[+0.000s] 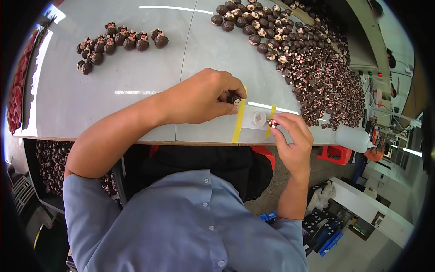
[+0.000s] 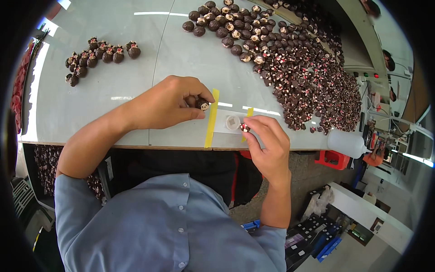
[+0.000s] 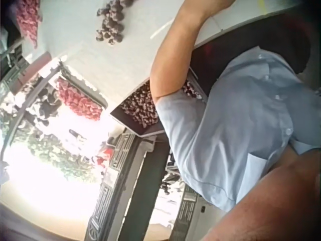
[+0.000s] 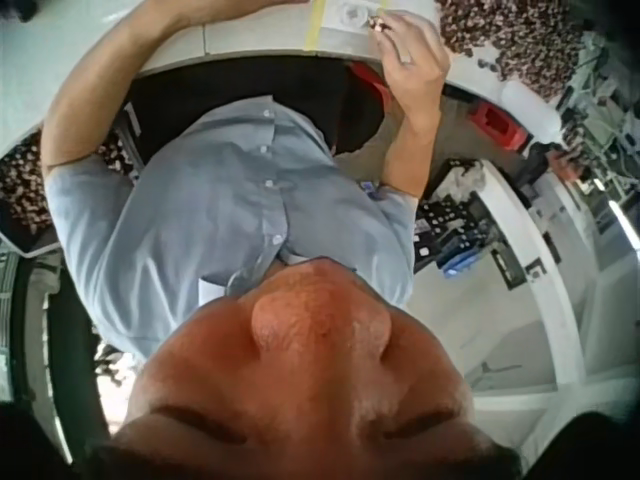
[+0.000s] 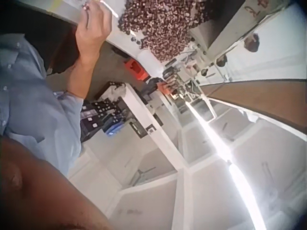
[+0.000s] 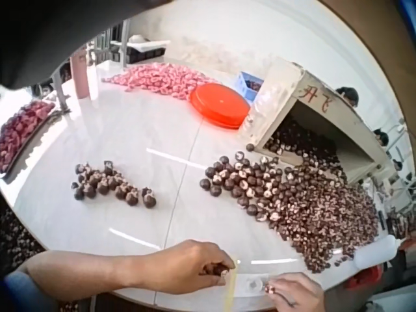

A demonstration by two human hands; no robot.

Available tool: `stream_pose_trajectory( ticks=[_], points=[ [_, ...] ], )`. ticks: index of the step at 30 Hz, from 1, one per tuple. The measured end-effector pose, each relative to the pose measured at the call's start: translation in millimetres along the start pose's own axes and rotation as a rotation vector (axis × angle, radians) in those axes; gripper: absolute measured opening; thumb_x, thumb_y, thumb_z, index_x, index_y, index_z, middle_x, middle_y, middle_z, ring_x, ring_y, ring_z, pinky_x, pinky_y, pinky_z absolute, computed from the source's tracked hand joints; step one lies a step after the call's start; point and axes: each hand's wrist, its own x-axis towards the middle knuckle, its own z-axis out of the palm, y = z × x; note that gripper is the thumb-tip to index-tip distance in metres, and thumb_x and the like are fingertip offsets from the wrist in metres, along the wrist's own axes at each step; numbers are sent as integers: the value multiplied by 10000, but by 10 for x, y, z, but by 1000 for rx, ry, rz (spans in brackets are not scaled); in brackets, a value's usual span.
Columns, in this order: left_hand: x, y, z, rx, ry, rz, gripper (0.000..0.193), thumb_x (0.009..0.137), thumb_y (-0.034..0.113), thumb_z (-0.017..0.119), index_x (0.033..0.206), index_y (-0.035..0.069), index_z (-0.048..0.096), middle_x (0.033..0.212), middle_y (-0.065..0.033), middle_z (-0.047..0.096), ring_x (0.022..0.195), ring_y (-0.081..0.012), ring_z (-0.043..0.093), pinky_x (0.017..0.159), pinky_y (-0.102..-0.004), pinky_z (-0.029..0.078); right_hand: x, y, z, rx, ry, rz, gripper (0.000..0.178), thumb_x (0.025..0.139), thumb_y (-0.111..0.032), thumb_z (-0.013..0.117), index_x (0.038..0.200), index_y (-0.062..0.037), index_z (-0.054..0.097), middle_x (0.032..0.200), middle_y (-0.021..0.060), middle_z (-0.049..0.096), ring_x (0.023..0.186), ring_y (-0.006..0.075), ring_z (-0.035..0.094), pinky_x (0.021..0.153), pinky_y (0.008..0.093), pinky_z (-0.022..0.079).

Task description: Assembling and sorting small brown plastic components at a factory workbench.

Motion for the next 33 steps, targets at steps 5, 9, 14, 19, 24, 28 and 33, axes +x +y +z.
stream_pose_trajectory(
  ticks=[5,9,14,19,24,28,33],
  points=[
    [-13,-14,4,15,3,35,347,887,-3,802,1221,-39,715,1040,-154,736,886,-225,739,793,-346,628,42,-20,14,-103,-65,-37,337,827,74,800,1153,1,760,1107,149,738,987,295,726,840,374,580],
    [-20,-61,30,45,27,90,359,879,-9,804,1225,-41,713,1056,-164,735,888,-243,740,797,-356,632,73,-58,28,-130,-94,-34,333,826,76,795,1148,1,762,1100,149,736,968,306,722,824,383,578],
    [-19,-27,54,-2,52,47,315,878,-2,806,1173,-45,706,1036,-160,744,865,-254,737,783,-364,631,109,-58,42,-189,-86,-111,349,802,46,814,1142,-12,758,1061,102,732,893,293,695,748,397,566],
    [-19,-11,52,15,2,35,305,877,7,813,1157,-44,703,1021,-150,745,849,-243,734,774,-364,626,132,-74,37,-204,-101,-130,351,803,43,815,1143,-16,756,1055,101,725,897,298,687,750,402,563],
    [-26,-70,84,2,32,115,308,874,21,827,1156,-36,718,1021,-147,745,838,-229,728,775,-354,624,149,-92,38,-219,-110,-128,357,801,42,815,1148,-16,753,1052,103,717,905,305,682,753,406,562],
    [-11,-22,62,-21,5,83,327,868,33,843,1166,-35,728,1019,-133,753,842,-202,726,778,-338,622,140,-94,11,-219,-89,-115,361,796,41,820,1147,-16,753,1051,109,717,907,310,683,755,407,563],
    [-7,4,79,-122,-30,22,315,866,59,848,1124,-67,719,942,-176,773,845,-233,756,795,-363,608,119,-146,-2,-128,-2,-75,364,787,61,823,1136,-13,750,1064,125,733,930,308,708,776,397,577]
  ],
)
